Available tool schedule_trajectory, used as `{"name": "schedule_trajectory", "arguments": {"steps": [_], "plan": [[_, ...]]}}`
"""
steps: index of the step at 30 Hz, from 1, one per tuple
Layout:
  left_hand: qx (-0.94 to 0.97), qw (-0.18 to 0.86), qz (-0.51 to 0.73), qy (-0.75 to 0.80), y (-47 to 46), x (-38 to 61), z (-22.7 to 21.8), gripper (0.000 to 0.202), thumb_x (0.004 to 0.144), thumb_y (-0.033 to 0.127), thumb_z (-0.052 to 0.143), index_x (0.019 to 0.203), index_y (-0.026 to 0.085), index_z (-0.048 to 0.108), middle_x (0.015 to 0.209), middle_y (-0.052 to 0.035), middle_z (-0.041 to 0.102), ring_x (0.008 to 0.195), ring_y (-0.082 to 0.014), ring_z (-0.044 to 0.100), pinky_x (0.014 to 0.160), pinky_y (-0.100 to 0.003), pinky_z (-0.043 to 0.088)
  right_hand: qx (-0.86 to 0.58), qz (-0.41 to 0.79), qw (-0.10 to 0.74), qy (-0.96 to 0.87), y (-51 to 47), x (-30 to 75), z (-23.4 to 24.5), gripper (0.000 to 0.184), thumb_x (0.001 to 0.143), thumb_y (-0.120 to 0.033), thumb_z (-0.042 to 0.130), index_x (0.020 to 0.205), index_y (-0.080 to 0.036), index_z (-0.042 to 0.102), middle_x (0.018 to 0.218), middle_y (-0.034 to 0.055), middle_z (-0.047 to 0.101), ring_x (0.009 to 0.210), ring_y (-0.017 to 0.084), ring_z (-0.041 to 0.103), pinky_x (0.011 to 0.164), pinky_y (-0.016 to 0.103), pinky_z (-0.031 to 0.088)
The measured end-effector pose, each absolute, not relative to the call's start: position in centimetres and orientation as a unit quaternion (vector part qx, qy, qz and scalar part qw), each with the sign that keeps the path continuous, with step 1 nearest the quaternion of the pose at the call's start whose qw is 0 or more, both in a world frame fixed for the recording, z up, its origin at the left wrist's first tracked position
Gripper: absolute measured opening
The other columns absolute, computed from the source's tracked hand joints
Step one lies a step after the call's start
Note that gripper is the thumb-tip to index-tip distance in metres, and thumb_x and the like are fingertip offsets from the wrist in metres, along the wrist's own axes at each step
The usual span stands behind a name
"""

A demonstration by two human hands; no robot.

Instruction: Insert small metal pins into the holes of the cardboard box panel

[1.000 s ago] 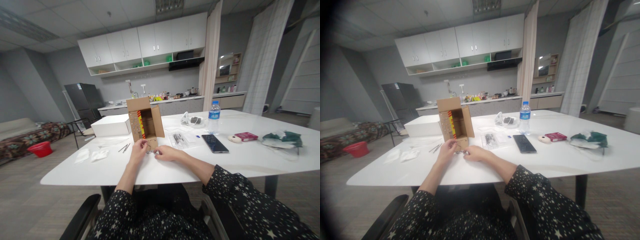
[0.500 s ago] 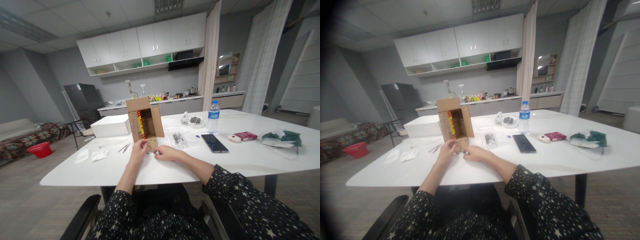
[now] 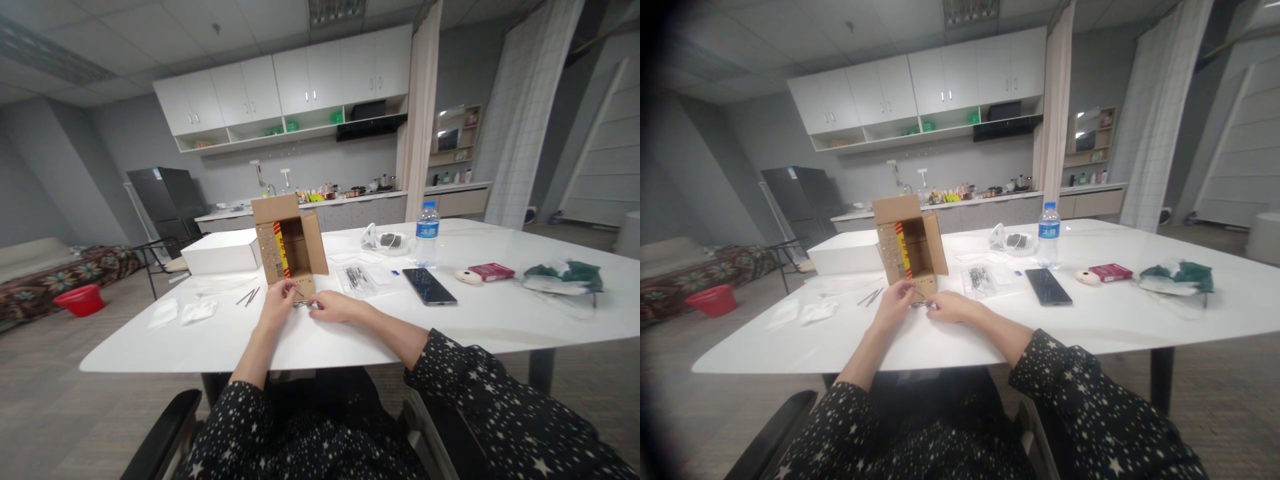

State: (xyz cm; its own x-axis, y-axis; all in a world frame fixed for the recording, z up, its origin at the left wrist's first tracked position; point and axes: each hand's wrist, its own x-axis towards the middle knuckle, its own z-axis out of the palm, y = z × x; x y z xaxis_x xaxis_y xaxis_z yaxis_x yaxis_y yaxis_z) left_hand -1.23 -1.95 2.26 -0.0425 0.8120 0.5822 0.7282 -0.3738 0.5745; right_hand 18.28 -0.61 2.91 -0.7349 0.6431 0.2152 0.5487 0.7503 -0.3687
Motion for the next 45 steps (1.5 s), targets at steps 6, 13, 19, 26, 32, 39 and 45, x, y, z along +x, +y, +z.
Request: {"name": "schedule_trajectory", "arguments": {"steps": [6,13,19,26,32,39,45], "plan": [[0.689,0.052,0.457,0.560,-2.0,-1.2,2.3,0.022,0.080,0.026,0.051,0.090,0.015,0.066,0.082,-0.0052,0.069,0.065,-0.0148,0.057,0.066,-0.029,0.047,-0.327,0.143,0.165,-0.919,-0.7,18.3,3.0,0.035,0.082,-0.030,0.056,0.112,-0.016,0.067,0.088,0.0068,0.070,0.074,0.018,0.060,0.063,0.024,0.038],[0.689,0.057,0.456,0.560,-2.2,-1.1,2.4,0.021,0.080,0.026,0.051,0.090,0.015,0.066,0.082,-0.0054,0.069,0.065,-0.0151,0.057,0.065,-0.029,0.047,-0.322,0.141,0.170,-0.921,-0.4,18.3,2.7,0.036,0.082,-0.031,0.056,0.113,-0.016,0.066,0.089,0.0069,0.070,0.076,0.019,0.061,0.064,0.024,0.039],[0.692,0.056,0.454,0.558,-1.9,-1.2,2.2,0.022,0.079,0.027,0.051,0.090,0.016,0.066,0.082,-0.0049,0.070,0.065,-0.0152,0.058,0.065,-0.030,0.047,-0.322,0.142,0.168,-0.921,-0.5,18.3,2.8,0.036,0.082,-0.031,0.055,0.113,-0.017,0.066,0.089,0.0067,0.070,0.076,0.019,0.061,0.064,0.025,0.039],[0.704,0.060,0.437,0.557,-1.8,-1.3,2.0,0.023,0.080,0.028,0.051,0.091,0.015,0.067,0.083,-0.0054,0.070,0.067,-0.0160,0.059,0.066,-0.030,0.047,-0.326,0.141,0.164,-0.920,-0.9,18.3,3.1,0.034,0.082,-0.031,0.055,0.112,-0.017,0.067,0.087,0.0068,0.070,0.074,0.019,0.060,0.063,0.025,0.038],[0.709,0.064,0.436,0.550,-1.4,-1.4,1.6,0.023,0.080,0.028,0.050,0.089,0.016,0.067,0.084,-0.0061,0.070,0.072,-0.0176,0.061,0.069,-0.031,0.048,-0.330,0.136,0.160,-0.920,-0.7,18.3,3.0,0.034,0.083,-0.031,0.056,0.112,-0.018,0.068,0.086,0.0060,0.070,0.075,0.018,0.060,0.064,0.025,0.039],[0.717,0.062,0.423,0.550,-1.4,-1.4,1.5,0.022,0.079,0.027,0.051,0.087,0.017,0.068,0.083,-0.0059,0.071,0.071,-0.0176,0.062,0.069,-0.031,0.048,-0.335,0.139,0.162,-0.918,-0.9,18.3,3.1,0.035,0.083,-0.031,0.056,0.113,-0.018,0.068,0.084,0.0059,0.070,0.074,0.019,0.060,0.063,0.025,0.039],[0.720,0.060,0.408,0.558,-1.3,-1.4,1.4,0.023,0.079,0.029,0.050,0.087,0.017,0.068,0.083,-0.0061,0.071,0.073,-0.0185,0.063,0.070,-0.032,0.048,-0.327,0.134,0.166,-0.921,-0.7,18.2,2.9,0.034,0.082,-0.031,0.055,0.111,-0.017,0.068,0.086,0.0063,0.070,0.075,0.019,0.061,0.064,0.025,0.039]]}}
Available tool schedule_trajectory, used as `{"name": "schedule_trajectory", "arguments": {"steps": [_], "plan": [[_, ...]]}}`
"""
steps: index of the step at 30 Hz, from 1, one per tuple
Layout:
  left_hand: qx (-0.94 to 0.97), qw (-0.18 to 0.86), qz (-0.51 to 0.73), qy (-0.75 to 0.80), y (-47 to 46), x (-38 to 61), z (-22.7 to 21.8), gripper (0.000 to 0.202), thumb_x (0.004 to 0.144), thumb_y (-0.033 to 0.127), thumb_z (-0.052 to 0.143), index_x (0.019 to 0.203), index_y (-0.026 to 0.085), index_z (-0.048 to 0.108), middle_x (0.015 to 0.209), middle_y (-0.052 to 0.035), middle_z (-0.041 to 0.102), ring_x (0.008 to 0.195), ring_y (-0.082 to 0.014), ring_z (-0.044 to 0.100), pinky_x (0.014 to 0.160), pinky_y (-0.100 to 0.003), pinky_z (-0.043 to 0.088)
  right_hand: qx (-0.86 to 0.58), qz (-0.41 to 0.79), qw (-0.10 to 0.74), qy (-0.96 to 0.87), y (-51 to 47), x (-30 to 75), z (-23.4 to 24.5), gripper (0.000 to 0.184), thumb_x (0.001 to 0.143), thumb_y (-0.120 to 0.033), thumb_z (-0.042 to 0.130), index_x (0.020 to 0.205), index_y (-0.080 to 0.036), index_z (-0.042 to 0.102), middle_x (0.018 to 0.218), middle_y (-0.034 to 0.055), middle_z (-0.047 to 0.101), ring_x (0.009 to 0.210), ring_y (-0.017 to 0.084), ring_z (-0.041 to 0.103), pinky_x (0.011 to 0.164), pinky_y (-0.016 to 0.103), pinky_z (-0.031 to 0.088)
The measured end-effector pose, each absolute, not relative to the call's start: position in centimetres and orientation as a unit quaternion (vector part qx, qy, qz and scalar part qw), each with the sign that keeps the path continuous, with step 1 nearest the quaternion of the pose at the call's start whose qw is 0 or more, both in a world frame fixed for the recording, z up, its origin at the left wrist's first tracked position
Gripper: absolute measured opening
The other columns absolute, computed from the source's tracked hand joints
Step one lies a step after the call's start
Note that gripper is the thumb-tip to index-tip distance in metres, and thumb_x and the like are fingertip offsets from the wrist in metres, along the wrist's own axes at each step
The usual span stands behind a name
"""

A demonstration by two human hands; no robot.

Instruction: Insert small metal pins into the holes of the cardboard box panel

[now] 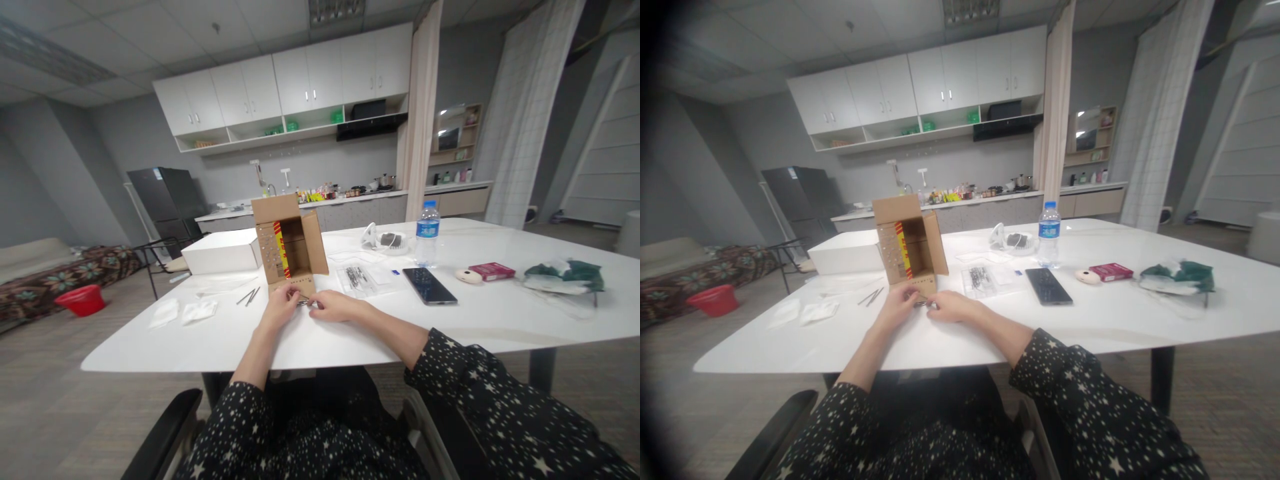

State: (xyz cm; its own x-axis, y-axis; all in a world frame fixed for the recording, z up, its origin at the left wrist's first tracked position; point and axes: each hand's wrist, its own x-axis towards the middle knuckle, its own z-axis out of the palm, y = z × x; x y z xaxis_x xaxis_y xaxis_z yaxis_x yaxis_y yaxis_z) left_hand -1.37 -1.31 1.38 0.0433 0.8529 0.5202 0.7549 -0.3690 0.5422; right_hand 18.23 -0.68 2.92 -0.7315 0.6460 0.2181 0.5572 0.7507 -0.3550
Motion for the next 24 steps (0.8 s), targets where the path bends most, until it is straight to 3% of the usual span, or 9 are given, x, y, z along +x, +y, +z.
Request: {"name": "schedule_trajectory", "arguments": {"steps": [24], "plan": [[0.727,0.021,0.402,0.556,-1.09,-1.59,1.21,0.022,0.081,0.025,0.049,0.089,0.016,0.068,0.084,-0.0060,0.070,0.073,-0.0177,0.061,0.071,-0.031,0.047,-0.330,0.141,0.164,-0.919,-0.81,18.25,3.03,0.037,0.082,-0.031,0.054,0.114,-0.017,0.067,0.087,0.0072,0.070,0.076,0.020,0.061,0.065,0.026,0.040]]}}
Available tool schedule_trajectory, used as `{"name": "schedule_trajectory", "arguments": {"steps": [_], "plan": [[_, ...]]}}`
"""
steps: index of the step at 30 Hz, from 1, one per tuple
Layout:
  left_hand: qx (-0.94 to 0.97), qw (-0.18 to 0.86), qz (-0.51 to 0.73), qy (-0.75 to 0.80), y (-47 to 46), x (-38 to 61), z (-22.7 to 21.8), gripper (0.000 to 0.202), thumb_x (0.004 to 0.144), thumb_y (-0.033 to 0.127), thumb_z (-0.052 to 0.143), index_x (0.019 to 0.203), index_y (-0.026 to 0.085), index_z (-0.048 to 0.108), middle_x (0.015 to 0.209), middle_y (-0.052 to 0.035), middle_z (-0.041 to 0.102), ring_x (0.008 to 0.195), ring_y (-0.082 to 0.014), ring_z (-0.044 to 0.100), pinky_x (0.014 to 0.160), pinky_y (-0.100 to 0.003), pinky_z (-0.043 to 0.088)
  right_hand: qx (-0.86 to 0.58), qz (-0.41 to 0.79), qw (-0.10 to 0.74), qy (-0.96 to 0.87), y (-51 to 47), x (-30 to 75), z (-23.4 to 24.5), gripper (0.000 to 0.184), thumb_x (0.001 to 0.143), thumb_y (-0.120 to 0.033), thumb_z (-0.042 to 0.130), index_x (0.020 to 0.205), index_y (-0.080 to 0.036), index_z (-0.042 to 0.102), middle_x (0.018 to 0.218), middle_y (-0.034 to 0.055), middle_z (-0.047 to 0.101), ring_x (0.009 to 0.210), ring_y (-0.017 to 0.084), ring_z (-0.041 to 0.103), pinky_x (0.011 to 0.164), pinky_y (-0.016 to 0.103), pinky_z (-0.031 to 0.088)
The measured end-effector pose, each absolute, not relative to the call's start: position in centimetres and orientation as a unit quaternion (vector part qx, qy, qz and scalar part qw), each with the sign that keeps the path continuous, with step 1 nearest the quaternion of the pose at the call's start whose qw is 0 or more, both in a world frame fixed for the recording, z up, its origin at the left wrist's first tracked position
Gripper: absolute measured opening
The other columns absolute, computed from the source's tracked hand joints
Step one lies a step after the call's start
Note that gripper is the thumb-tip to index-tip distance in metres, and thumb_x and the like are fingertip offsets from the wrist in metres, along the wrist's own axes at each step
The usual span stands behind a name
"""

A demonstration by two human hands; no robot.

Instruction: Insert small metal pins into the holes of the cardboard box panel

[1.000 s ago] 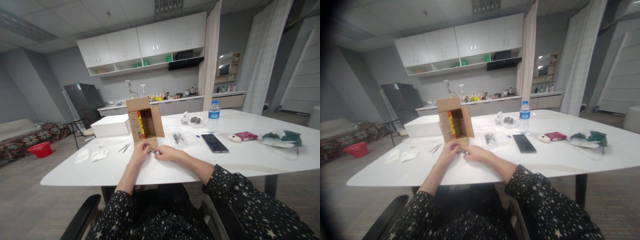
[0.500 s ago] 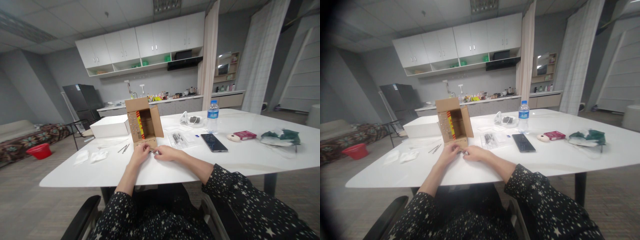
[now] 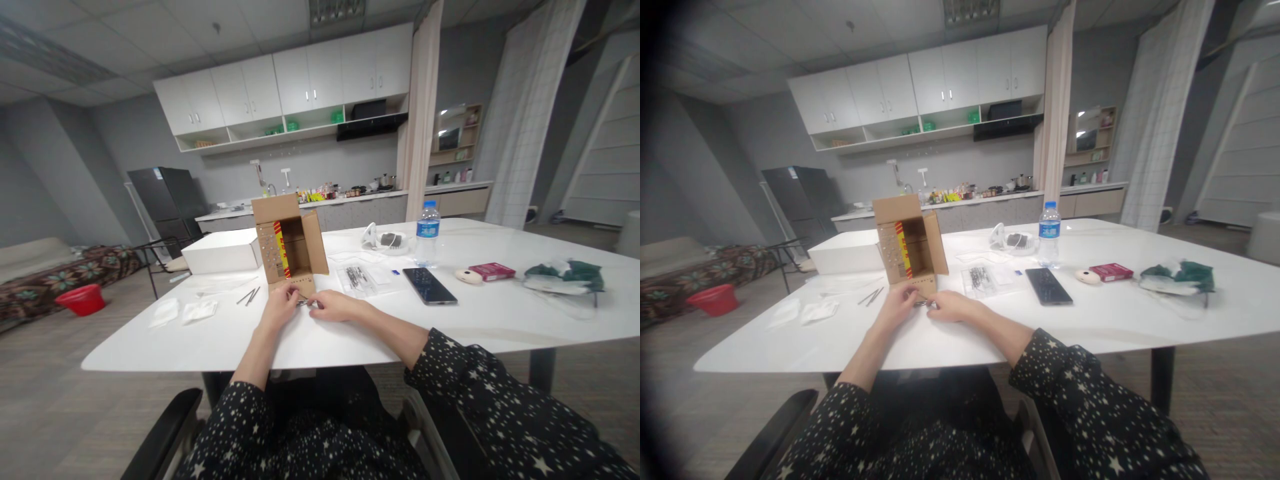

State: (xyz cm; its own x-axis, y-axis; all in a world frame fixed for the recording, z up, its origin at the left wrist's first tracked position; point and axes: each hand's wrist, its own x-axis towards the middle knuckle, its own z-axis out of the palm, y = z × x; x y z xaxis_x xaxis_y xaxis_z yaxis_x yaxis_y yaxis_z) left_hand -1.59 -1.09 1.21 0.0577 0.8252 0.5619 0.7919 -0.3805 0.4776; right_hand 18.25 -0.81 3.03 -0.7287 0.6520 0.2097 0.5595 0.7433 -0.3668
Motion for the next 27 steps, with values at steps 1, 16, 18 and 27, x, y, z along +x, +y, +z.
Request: {"name": "schedule_trajectory", "arguments": {"steps": [1,16,18,27], "plan": [[0.727,0.014,0.406,0.553,-1.08,-1.61,1.22,0.021,0.081,0.025,0.050,0.089,0.016,0.068,0.084,-0.0061,0.070,0.074,-0.0176,0.061,0.071,-0.031,0.047,-0.328,0.141,0.167,-0.919,-0.74,18.25,2.94,0.037,0.082,-0.031,0.054,0.114,-0.017,0.066,0.088,0.0074,0.070,0.077,0.020,0.061,0.066,0.026,0.041],[0.727,-0.010,0.424,0.539,-0.93,-1.74,1.22,0.022,0.085,0.024,0.049,0.091,0.016,0.068,0.088,-0.0068,0.066,0.073,-0.0158,0.059,0.073,-0.031,0.049,-0.317,0.140,0.178,-0.921,-0.08,18.16,2.23,0.037,0.081,-0.029,0.056,0.115,-0.016,0.066,0.098,0.0093,0.071,0.087,0.022,0.063,0.073,0.027,0.042],[0.730,-0.012,0.423,0.537,-0.82,-1.79,1.15,0.021,0.085,0.024,0.050,0.092,0.016,0.069,0.089,-0.0070,0.066,0.074,-0.0163,0.059,0.074,-0.032,0.049,-0.319,0.138,0.177,-0.921,-0.08,18.15,2.22,0.037,0.081,-0.029,0.056,0.114,-0.016,0.067,0.097,0.0090,0.071,0.086,0.021,0.063,0.072,0.026,0.042],[0.732,-0.016,0.420,0.537,-1.02,-1.59,1.48,0.023,0.085,0.023,0.050,0.092,0.016,0.070,0.090,-0.0075,0.066,0.077,-0.0173,0.060,0.076,-0.032,0.049,-0.324,0.139,0.174,-0.919,-0.31,18.18,2.50,0.037,0.081,-0.031,0.056,0.114,-0.016,0.066,0.089,0.0078,0.070,0.078,0.019,0.061,0.066,0.025,0.040]]}}
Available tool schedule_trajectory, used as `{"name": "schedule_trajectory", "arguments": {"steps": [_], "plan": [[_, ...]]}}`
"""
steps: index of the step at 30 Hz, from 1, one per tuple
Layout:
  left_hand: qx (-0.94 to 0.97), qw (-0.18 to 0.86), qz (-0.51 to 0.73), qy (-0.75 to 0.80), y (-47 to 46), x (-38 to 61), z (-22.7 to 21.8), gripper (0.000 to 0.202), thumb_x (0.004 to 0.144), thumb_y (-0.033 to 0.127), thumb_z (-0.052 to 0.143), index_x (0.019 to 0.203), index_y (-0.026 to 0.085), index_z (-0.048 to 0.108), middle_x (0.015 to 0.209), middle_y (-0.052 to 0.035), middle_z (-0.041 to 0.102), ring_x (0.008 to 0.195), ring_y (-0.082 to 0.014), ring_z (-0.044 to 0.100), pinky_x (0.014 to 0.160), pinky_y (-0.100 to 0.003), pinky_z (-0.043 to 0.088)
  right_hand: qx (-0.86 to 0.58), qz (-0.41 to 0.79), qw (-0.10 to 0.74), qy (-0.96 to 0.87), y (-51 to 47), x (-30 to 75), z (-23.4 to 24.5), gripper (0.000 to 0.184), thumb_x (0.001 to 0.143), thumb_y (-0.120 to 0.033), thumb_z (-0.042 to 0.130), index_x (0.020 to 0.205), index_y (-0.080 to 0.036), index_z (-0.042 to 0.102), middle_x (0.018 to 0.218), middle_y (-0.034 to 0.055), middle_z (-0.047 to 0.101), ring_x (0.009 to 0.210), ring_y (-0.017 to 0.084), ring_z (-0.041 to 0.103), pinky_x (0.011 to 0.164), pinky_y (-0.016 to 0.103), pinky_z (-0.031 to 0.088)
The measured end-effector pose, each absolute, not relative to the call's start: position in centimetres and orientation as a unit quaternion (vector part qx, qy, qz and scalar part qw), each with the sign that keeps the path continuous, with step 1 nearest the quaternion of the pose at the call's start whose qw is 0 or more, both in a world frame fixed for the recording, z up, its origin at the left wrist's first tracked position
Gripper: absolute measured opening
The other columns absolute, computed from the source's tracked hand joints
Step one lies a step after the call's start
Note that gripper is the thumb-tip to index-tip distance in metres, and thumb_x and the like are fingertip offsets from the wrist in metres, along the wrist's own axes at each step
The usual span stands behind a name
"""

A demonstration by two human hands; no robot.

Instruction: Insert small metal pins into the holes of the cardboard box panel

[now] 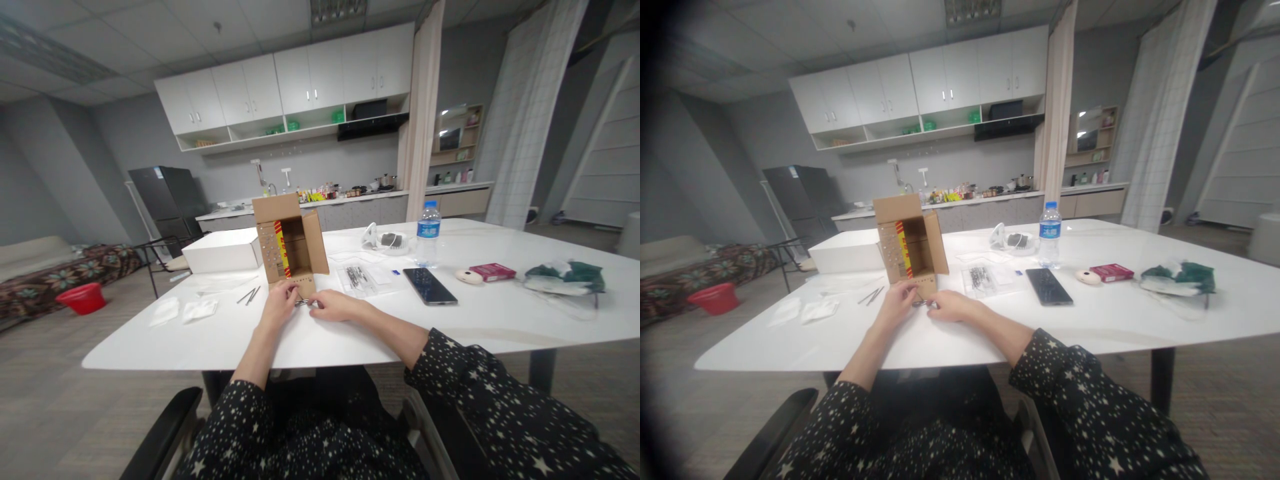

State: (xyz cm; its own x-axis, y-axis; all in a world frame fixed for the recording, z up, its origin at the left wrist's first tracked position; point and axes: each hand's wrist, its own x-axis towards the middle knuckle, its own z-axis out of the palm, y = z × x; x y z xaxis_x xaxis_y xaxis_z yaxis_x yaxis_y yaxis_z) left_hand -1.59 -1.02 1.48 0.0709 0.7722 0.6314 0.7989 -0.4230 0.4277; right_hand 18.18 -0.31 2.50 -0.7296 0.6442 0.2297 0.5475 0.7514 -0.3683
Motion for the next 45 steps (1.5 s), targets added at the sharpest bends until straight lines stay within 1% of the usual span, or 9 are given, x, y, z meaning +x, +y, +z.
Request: {"name": "schedule_trajectory", "arguments": {"steps": [6,12,19,24,29,35,42,45], "plan": [[-0.731,0.010,-0.426,-0.533,-1.01,-1.63,1.37,0.026,0.088,0.029,0.048,0.093,0.016,0.069,0.091,-0.0078,0.065,0.079,-0.0180,0.061,0.077,-0.033,0.049,-0.323,0.134,0.172,-0.921,-0.27,18.15,2.43,0.038,0.082,-0.031,0.056,0.115,-0.014,0.066,0.091,0.0085,0.070,0.079,0.019,0.061,0.068,0.025,0.040],[-0.730,0.017,-0.431,-0.531,-0.99,-1.69,1.33,0.027,0.090,0.031,0.047,0.096,0.017,0.069,0.092,-0.0080,0.064,0.082,-0.0185,0.061,0.078,-0.033,0.049,-0.321,0.136,0.175,-0.921,-0.14,18.18,2.33,0.038,0.082,-0.031,0.056,0.114,-0.014,0.066,0.091,0.0089,0.070,0.079,0.020,0.062,0.067,0.026,0.041],[-0.742,0.013,-0.426,-0.518,-1.05,-1.55,1.44,0.023,0.088,0.027,0.049,0.094,0.018,0.069,0.091,-0.0073,0.064,0.083,-0.0179,0.061,0.079,-0.032,0.049,-0.325,0.136,0.173,-0.920,-0.27,18.16,2.47,0.039,0.082,-0.031,0.056,0.115,-0.014,0.066,0.095,0.0093,0.071,0.083,0.021,0.062,0.070,0.026,0.042],[-0.755,0.012,-0.417,-0.505,-0.90,-1.56,1.29,0.023,0.087,0.026,0.049,0.095,0.017,0.069,0.094,-0.0084,0.066,0.088,-0.0194,0.061,0.083,-0.034,0.048,-0.326,0.136,0.173,-0.919,-0.42,18.16,2.56,0.039,0.082,-0.030,0.056,0.116,-0.014,0.067,0.093,0.0089,0.071,0.081,0.021,0.063,0.070,0.026,0.043],[-0.759,0.005,-0.404,-0.510,-1.00,-1.48,1.28,0.023,0.087,0.027,0.051,0.096,0.016,0.069,0.093,-0.0088,0.067,0.084,-0.0187,0.062,0.080,-0.033,0.049,-0.326,0.134,0.170,-0.920,-0.43,18.13,2.62,0.039,0.082,-0.031,0.056,0.116,-0.014,0.067,0.092,0.0086,0.071,0.080,0.020,0.063,0.069,0.026,0.042],[-0.756,-0.009,-0.399,-0.518,-0.97,-1.47,1.24,0.026,0.087,0.030,0.050,0.097,0.016,0.069,0.098,-0.0096,0.069,0.081,-0.0186,0.063,0.078,-0.033,0.050,-0.323,0.136,0.173,-0.921,-0.49,18.20,2.72,0.039,0.082,-0.030,0.055,0.116,-0.013,0.066,0.094,0.0100,0.071,0.082,0.021,0.063,0.070,0.026,0.042],[-0.749,0.001,-0.391,-0.535,-0.82,-1.54,1.09,0.027,0.087,0.032,0.050,0.095,0.016,0.070,0.092,-0.0090,0.070,0.076,-0.0186,0.062,0.072,-0.032,0.048,-0.325,0.139,0.174,-0.919,-0.33,18.15,2.46,0.038,0.083,-0.030,0.056,0.116,-0.015,0.067,0.096,0.0093,0.071,0.085,0.021,0.063,0.072,0.026,0.043],[-0.749,0.002,-0.384,-0.540,-0.90,-1.50,1.14,0.027,0.087,0.033,0.050,0.094,0.016,0.070,0.090,-0.0088,0.071,0.075,-0.0185,0.062,0.071,-0.032,0.048,-0.324,0.141,0.176,-0.919,-0.24,18.15,2.36,0.038,0.082,-0.030,0.056,0.116,-0.015,0.067,0.099,0.0096,0.071,0.088,0.022,0.064,0.075,0.027,0.043]]}}
